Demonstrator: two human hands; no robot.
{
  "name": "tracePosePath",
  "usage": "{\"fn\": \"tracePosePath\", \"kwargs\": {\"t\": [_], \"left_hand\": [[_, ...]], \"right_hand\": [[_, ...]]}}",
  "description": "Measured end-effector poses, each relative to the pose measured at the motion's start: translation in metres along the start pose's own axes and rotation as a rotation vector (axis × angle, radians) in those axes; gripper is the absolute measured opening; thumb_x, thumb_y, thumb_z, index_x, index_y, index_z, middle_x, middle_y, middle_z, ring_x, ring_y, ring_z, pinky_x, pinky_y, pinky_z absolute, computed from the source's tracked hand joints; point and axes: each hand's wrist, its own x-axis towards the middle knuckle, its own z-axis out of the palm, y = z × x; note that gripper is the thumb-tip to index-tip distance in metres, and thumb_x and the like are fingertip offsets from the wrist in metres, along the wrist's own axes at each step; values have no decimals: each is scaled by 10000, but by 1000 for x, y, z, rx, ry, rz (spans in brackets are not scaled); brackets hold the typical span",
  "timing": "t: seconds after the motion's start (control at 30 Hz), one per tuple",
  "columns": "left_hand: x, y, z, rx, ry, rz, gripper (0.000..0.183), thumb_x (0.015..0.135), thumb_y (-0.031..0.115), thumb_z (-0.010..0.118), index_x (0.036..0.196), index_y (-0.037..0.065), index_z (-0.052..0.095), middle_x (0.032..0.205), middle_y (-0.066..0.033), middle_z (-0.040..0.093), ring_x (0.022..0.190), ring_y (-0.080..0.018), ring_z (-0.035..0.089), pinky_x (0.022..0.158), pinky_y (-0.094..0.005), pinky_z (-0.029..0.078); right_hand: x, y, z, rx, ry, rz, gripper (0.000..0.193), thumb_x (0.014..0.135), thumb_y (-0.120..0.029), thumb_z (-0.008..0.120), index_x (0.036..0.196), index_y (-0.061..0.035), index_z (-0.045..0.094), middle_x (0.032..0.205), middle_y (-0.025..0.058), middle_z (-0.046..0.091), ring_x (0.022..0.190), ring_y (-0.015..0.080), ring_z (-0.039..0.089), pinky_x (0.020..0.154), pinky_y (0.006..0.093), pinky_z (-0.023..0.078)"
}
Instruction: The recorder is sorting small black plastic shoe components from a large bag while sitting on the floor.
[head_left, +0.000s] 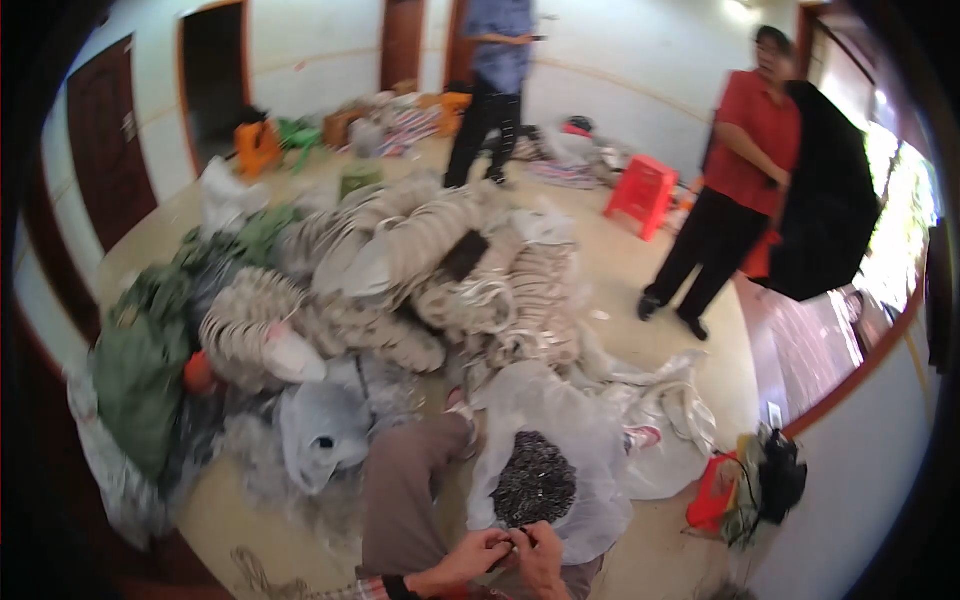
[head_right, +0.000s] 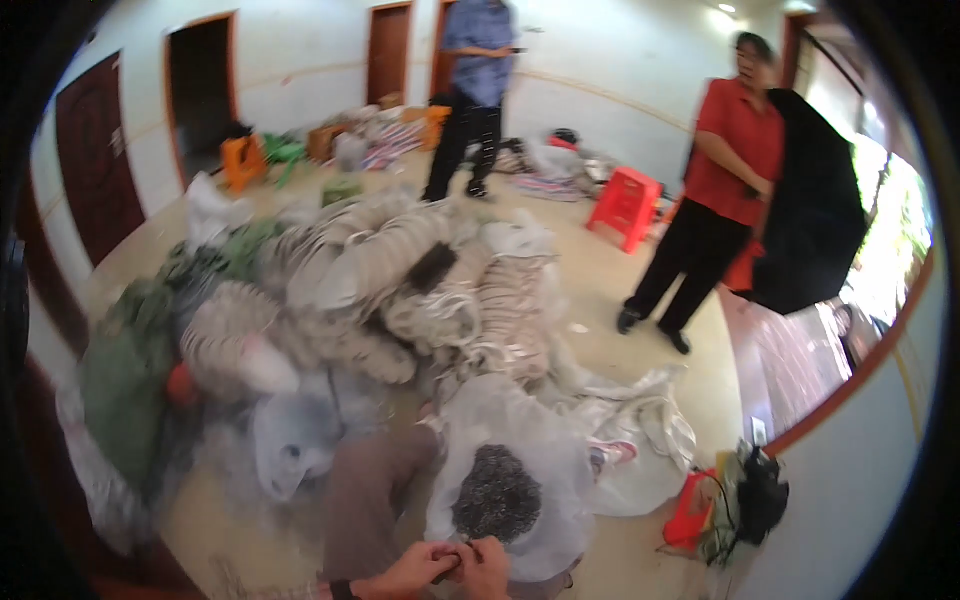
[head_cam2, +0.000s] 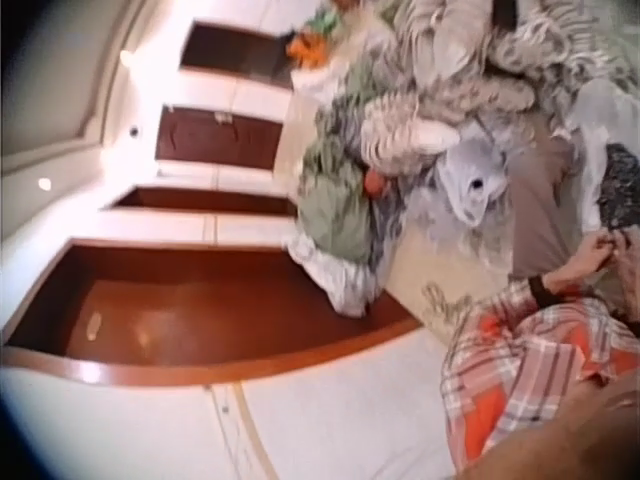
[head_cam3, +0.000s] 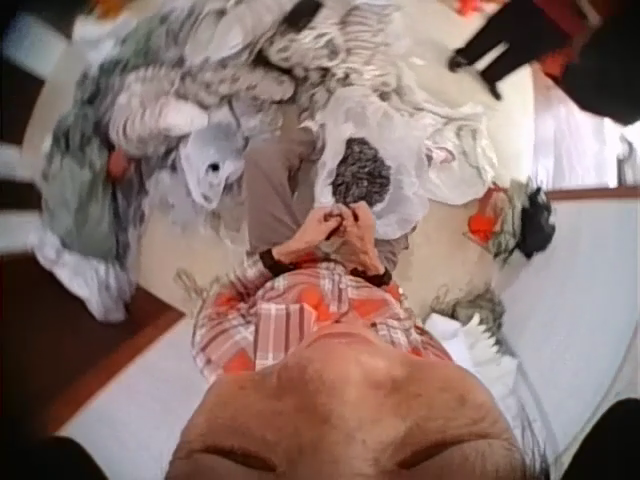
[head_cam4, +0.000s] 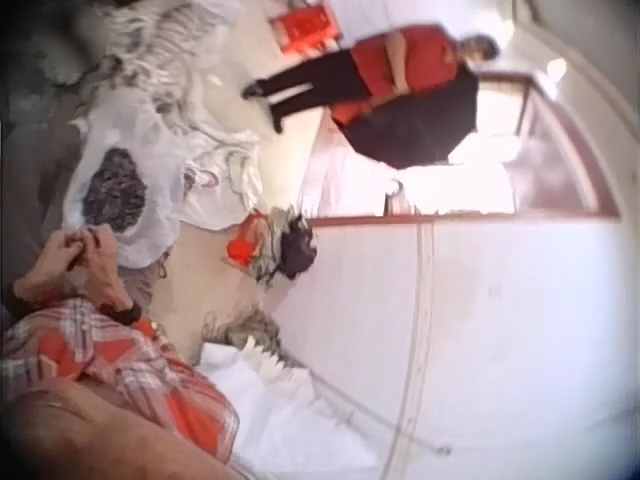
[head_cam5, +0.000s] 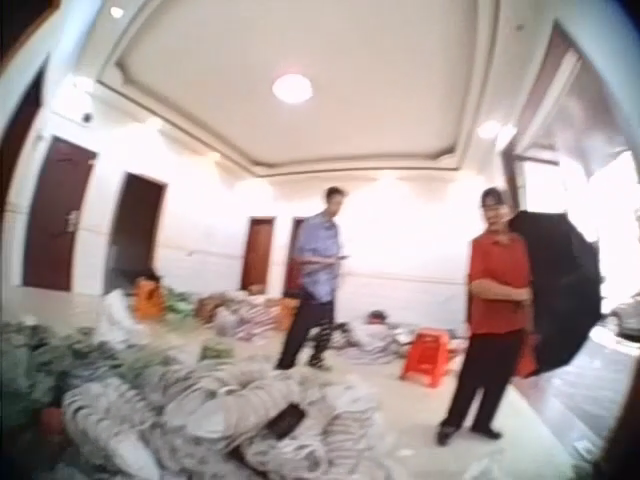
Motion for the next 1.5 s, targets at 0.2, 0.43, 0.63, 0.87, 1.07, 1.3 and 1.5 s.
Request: {"fn": "tracePosePath", "kwargs": {"t": [0.2, 0.43, 0.63, 0.87, 1.07, 1.3, 1.5], "left_hand": [[9, -3, -17, -242, 41, 170, 188, 892, 127, 442, 783, 37, 566, 615, -2, 513, 519, -79, 446, 487, -222, 355], [-1, 22, -28, -384, 57, 63, 210, 917, 159, 431, 799, 37, 555, 630, -4, 498, 534, -81, 426, 496, -217, 339], [3, 15, -28, -226, 8, 169, 175, 908, 112, 442, 824, 28, 571, 663, -13, 531, 546, -79, 438, 504, -216, 345], [-9, 24, 0, -50, 117, 271, 167, 897, 107, 455, 854, -9, 567, 648, -15, 498, 547, -84, 423, 503, -236, 342], [-10, 47, 11, -118, 45, 148, 161, 881, 105, 466, 859, -23, 562, 665, -19, 489, 550, -91, 411, 521, -249, 353], [-28, 37, 16, -66, 43, 142, 141, 840, 54, 460, 796, 10, 587, 710, -43, 569, 624, -93, 515, 547, -227, 401], [-27, 37, 18, 6, 156, 13, 141, 825, 76, 565, 868, -37, 638, 779, -31, 631, 720, -91, 580, 675, -218, 469]], "right_hand": [[27, 6, 22, 6, -108, 82, 139, 804, -124, 577, 774, 5, 532, 691, 158, 489, 644, 328, 495, 568, 388, 389], [43, -19, 28, 45, -149, 169, 95, 825, -77, 547, 804, 11, 518, 734, 168, 471, 657, 325, 479, 583, 381, 387], [35, -11, 29, -62, -30, -84, 74, 822, -56, 534, 783, 0, 505, 716, 162, 435, 639, 319, 455, 576, 388, 379], [22, -18, 8, 276, 29, 321, 88, 812, -86, 545, 804, -3, 518, 758, 144, 446, 666, 297, 465, 570, 371, 385], [16, 7, 5, 7, 117, -126, 179, 730, -133, 611, 864, -23, 566, 785, 127, 470, 679, 286, 478, 570, 377, 394], [-6, -12, -1, 6, 184, 9, 157, 789, -147, 582, 868, -11, 581, 774, 123, 528, 664, 275, 527, 569, 359, 438], [3, 12, -6, -104, 239, -451, 108, 640, -97, 615, 657, -60, 516, 647, 101, 490, 604, 274, 501, 552, 375, 411]]}}
